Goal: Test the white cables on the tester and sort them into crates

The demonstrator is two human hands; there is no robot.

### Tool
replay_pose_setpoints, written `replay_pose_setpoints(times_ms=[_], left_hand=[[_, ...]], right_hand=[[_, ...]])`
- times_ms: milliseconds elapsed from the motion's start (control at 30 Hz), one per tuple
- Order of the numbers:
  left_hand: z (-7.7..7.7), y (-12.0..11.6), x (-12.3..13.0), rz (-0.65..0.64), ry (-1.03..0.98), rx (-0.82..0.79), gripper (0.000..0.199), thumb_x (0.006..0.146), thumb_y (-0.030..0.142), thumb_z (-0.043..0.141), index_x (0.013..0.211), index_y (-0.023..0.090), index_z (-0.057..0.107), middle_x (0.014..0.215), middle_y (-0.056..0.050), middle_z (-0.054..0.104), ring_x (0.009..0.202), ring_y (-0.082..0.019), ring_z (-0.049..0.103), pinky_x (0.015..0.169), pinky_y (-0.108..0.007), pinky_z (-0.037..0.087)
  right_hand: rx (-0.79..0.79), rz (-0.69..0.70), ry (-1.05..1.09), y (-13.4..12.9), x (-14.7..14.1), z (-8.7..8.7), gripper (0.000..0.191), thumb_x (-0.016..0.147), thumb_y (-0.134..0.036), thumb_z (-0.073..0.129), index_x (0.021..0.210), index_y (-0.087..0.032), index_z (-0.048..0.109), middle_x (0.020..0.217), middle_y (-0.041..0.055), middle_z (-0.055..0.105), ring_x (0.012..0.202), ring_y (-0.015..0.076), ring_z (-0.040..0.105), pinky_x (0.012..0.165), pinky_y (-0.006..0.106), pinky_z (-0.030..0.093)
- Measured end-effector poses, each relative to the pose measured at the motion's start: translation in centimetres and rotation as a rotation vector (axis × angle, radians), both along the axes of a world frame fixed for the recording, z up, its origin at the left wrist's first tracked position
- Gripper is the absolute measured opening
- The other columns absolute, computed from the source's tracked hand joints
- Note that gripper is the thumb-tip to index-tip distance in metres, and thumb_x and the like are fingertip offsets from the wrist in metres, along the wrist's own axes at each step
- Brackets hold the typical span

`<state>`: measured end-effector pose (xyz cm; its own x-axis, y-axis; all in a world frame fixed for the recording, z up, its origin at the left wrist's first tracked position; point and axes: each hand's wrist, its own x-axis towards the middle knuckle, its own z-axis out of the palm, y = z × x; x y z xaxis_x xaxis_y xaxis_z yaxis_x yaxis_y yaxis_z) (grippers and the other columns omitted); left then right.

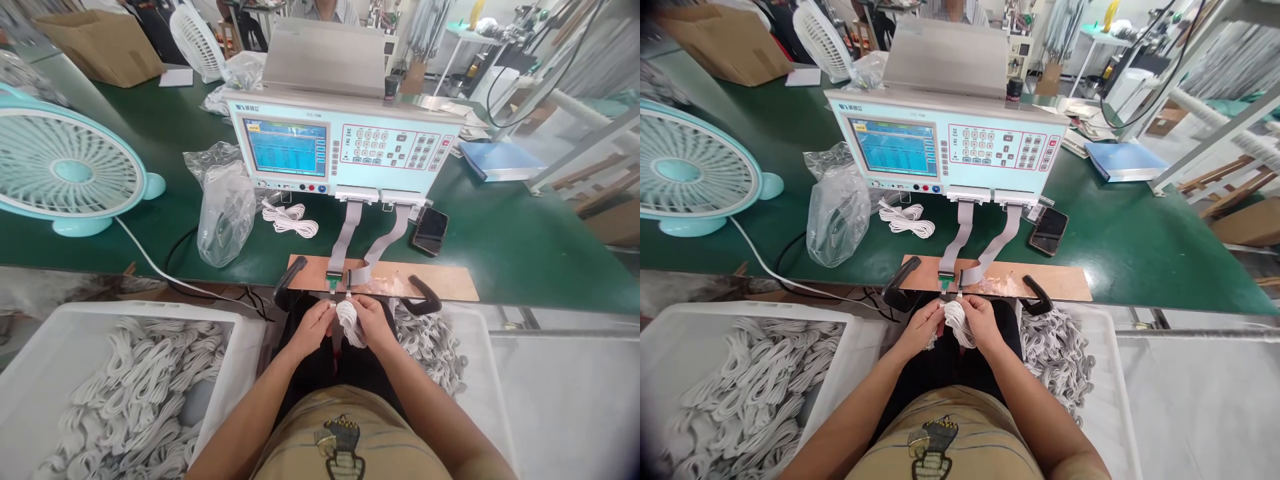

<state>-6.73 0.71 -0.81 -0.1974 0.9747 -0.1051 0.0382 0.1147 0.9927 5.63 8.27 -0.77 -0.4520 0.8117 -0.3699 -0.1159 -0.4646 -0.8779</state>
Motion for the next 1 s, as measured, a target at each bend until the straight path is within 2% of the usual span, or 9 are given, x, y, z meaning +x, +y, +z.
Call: replay_pose_setpoints(times_ms=[167,300,533,700,1000], left_hand=[[-0.6,0.8,0.7,0.185,-0.114,-0.005,0.035,0.079,0.042,0.051,0.058,0.014,0.056,0.07,0.0,0.052,0.048,-0.007,0.044,0.042,-0.02,0.034],[-0.9,1.2,1.3,0.304,-0.151,-0.018,0.033,0.076,0.041,0.053,0.057,0.014,0.057,0.069,0.0,0.051,0.049,-0.007,0.043,0.042,-0.02,0.033],[-1.0,1.5,1.7,0.385,-0.235,-0.027,0.034,0.075,0.039,0.055,0.052,0.014,0.052,0.053,0.002,0.045,0.047,-0.007,0.041,0.046,-0.02,0.032],[-1.2,1.7,2.6,0.46,-0.332,-0.04,0.029,0.075,0.04,0.056,0.068,0.012,0.061,0.056,0.002,0.048,0.048,-0.008,0.04,0.046,-0.02,0.033],[-1.5,1.7,2.8,0.5,-0.348,-0.007,0.03,0.074,0.042,0.057,0.074,0.013,0.065,0.059,0.002,0.051,0.051,-0.008,0.043,0.048,-0.02,0.034]], right_hand=[[-0.058,-0.022,0.033,0.2,-0.2,-0.2,0.026,0.061,-0.04,0.073,0.063,-0.015,0.063,0.057,-0.0001,0.058,0.05,0.0106,0.046,0.05,0.023,0.037],[-0.012,0.023,0.016,0.4,0.1,-0.4,0.027,0.063,-0.041,0.071,0.062,-0.015,0.063,0.056,-0.0004,0.057,0.052,0.0108,0.046,0.053,0.024,0.038],[0.009,0.064,0.04,0.5,0.2,-0.4,0.024,0.067,-0.04,0.069,0.066,-0.016,0.065,0.059,0.0004,0.059,0.055,0.0116,0.047,0.056,0.024,0.039],[0.0,0.068,0.033,0.5,0.2,-0.4,0.027,0.066,-0.042,0.07,0.07,-0.016,0.067,0.061,0.0017,0.061,0.055,0.0127,0.049,0.055,0.025,0.04],[-0.015,0.077,0.063,0.6,0.3,-0.7,0.023,0.067,-0.038,0.07,0.074,-0.017,0.069,0.064,0.0015,0.063,0.055,0.0126,0.051,0.057,0.025,0.04]])
